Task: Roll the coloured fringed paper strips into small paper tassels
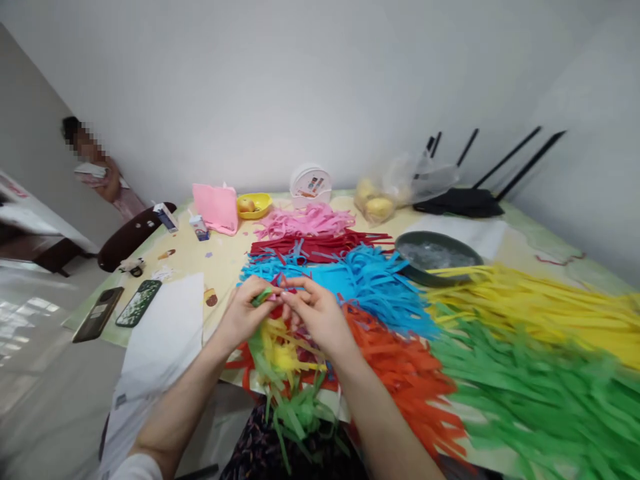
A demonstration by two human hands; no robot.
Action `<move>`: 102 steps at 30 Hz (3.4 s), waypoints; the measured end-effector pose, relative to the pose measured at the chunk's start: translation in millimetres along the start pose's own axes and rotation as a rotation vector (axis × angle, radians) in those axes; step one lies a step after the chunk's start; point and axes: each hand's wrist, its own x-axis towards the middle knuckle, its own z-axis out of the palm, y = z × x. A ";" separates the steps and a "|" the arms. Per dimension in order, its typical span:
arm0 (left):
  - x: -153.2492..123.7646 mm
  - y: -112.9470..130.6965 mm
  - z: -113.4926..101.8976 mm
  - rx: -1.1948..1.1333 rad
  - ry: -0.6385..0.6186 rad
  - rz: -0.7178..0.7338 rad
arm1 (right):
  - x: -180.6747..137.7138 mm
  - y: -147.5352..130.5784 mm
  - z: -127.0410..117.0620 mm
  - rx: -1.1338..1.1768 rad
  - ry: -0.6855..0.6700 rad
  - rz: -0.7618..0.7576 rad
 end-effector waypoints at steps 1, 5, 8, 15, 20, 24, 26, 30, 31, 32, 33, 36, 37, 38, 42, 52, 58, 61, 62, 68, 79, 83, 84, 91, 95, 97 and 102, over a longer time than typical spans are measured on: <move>-0.5 -0.8 2.4 0.026 -0.027 0.003 | 1.6 2.6 -1.3 0.013 0.026 0.006; 3.0 -8.2 13.0 0.066 -0.089 0.002 | 5.1 9.5 -3.1 0.037 0.313 -0.105; 10.5 -19.4 10.3 0.009 -0.081 -0.004 | 7.4 -1.5 -14.2 0.182 0.491 -0.272; 25.5 -37.6 -34.2 -0.228 0.232 -0.128 | -3.5 -42.1 -44.2 0.084 0.697 -0.573; 21.1 -10.4 -33.0 -0.340 -0.015 -0.164 | -8.3 -34.8 5.1 -0.413 0.186 -0.415; 14.9 8.0 -22.5 -0.438 -0.136 -0.164 | -1.4 -32.4 24.5 -0.507 0.097 -0.505; 13.1 10.4 -20.6 -0.476 -0.170 -0.192 | 0.2 -32.3 23.0 -0.519 0.076 -0.505; 11.1 9.4 -19.9 -0.547 -0.209 -0.249 | -1.1 -31.3 17.0 -0.488 0.108 -0.461; 10.9 9.1 -19.3 -0.562 -0.212 -0.250 | -1.6 -31.1 16.4 -0.474 0.110 -0.447; 10.6 8.7 -18.5 -0.574 -0.214 -0.250 | -1.9 -31.1 16.3 -0.464 0.102 -0.434; 10.4 8.4 -17.4 -0.582 -0.215 -0.253 | -2.0 -31.2 16.4 -0.461 0.086 -0.420; 9.6 6.4 -14.3 -0.570 -0.209 -0.267 | -1.9 -32.1 16.9 -0.478 0.036 -0.390; 9.3 5.4 -13.6 -0.556 -0.197 -0.267 | -2.0 -32.0 16.6 -0.481 0.036 -0.386; 8.9 4.4 -13.0 -0.549 -0.188 -0.267 | -2.1 -31.5 16.0 -0.476 0.049 -0.382; 6.9 1.2 -11.4 -0.615 -0.137 -0.251 | -2.3 -23.8 12.6 -0.392 0.184 -0.369; -0.8 2.4 -10.3 -0.427 0.145 -0.239 | -0.5 -9.4 15.1 -0.341 0.232 -0.350; -1.8 -4.8 -13.3 -0.640 0.146 -0.368 | -6.3 -11.5 14.5 -0.429 0.101 -0.254; -2.1 -3.2 -13.5 -0.627 0.132 -0.382 | -7.2 -11.9 16.9 -0.427 0.109 -0.256; -2.0 -2.3 -13.2 -0.623 0.120 -0.385 | -7.1 -12.2 17.4 -0.424 0.116 -0.261; 1.2 -0.4 -12.7 -0.563 0.021 -0.322 | -3.8 -11.9 15.7 -0.322 0.090 -0.183; 7.4 -3.2 -8.0 -0.337 -0.091 -0.245 | 6.9 -26.0 -6.4 -0.108 0.145 -0.140; 14.9 -24.4 -14.8 -0.254 -0.104 -0.209 | 6.0 -49.3 -29.7 0.220 0.524 -0.474; 17.0 -30.6 -19.0 -0.258 -0.091 -0.194 | 6.0 -53.1 -34.9 0.250 0.572 -0.543; 19.2 -24.8 -40.0 -0.231 -0.033 -0.095 | 2.1 -37.6 -6.9 -0.412 0.284 -0.436; 11.8 0.4 -35.2 -0.328 -0.174 -0.105 | 5.7 -34.5 24.8 -0.543 0.024 -0.417; 8.0 4.7 -31.4 -0.385 -0.161 -0.148 | 8.1 -36.9 29.8 -0.562 -0.002 -0.421; 3.2 -3.2 -21.9 -0.627 0.032 -0.341 | 7.7 -31.6 22.9 -0.513 0.146 -0.404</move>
